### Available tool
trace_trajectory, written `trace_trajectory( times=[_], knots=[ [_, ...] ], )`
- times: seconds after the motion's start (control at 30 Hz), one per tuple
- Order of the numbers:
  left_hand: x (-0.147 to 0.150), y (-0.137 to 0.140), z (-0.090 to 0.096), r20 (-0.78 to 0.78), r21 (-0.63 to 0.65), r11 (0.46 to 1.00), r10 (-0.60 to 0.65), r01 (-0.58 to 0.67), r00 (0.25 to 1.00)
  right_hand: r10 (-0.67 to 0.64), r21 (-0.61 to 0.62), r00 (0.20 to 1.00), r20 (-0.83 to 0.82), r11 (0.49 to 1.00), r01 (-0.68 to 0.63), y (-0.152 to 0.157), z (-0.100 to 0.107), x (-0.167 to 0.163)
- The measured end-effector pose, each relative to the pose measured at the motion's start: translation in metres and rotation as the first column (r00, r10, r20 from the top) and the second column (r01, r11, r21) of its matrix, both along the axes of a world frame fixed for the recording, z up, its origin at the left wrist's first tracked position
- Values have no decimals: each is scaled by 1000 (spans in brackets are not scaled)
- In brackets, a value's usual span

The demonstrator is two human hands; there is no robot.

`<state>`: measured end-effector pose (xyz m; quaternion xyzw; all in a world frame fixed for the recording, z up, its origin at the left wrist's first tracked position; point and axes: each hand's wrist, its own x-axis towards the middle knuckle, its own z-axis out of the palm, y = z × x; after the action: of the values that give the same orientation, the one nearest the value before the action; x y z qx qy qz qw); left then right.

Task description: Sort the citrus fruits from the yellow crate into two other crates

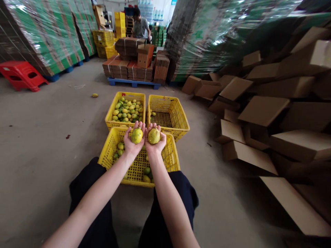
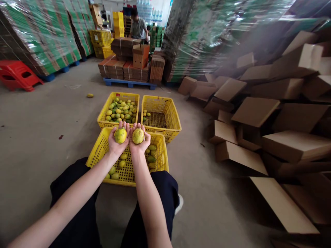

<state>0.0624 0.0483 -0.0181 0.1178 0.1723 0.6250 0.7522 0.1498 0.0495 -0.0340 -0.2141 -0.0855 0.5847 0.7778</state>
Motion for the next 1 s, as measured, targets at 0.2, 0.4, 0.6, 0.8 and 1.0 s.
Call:
trace_trajectory(
  times=[0.2,0.4,0.6,0.8,1.0],
  knots=[
    [2,0,6,146,-166,986,17,7,989,15,-26,990,-143,999,-19,-2,4,-2],
    [3,0,10,270,-227,974,43,20,962,26,-63,968,-248,997,-43,-4,10,-3],
    [3,0,11,303,-250,968,42,37,952,34,-19,976,-217,999,-39,-3,7,-2],
    [4,0,11,319,-244,969,33,48,947,43,-23,967,-250,998,-50,-4,10,-2],
    [4,1,8,301,-235,972,46,27,953,33,-36,965,-262,998,-44,-5,13,-4]
  ],
)
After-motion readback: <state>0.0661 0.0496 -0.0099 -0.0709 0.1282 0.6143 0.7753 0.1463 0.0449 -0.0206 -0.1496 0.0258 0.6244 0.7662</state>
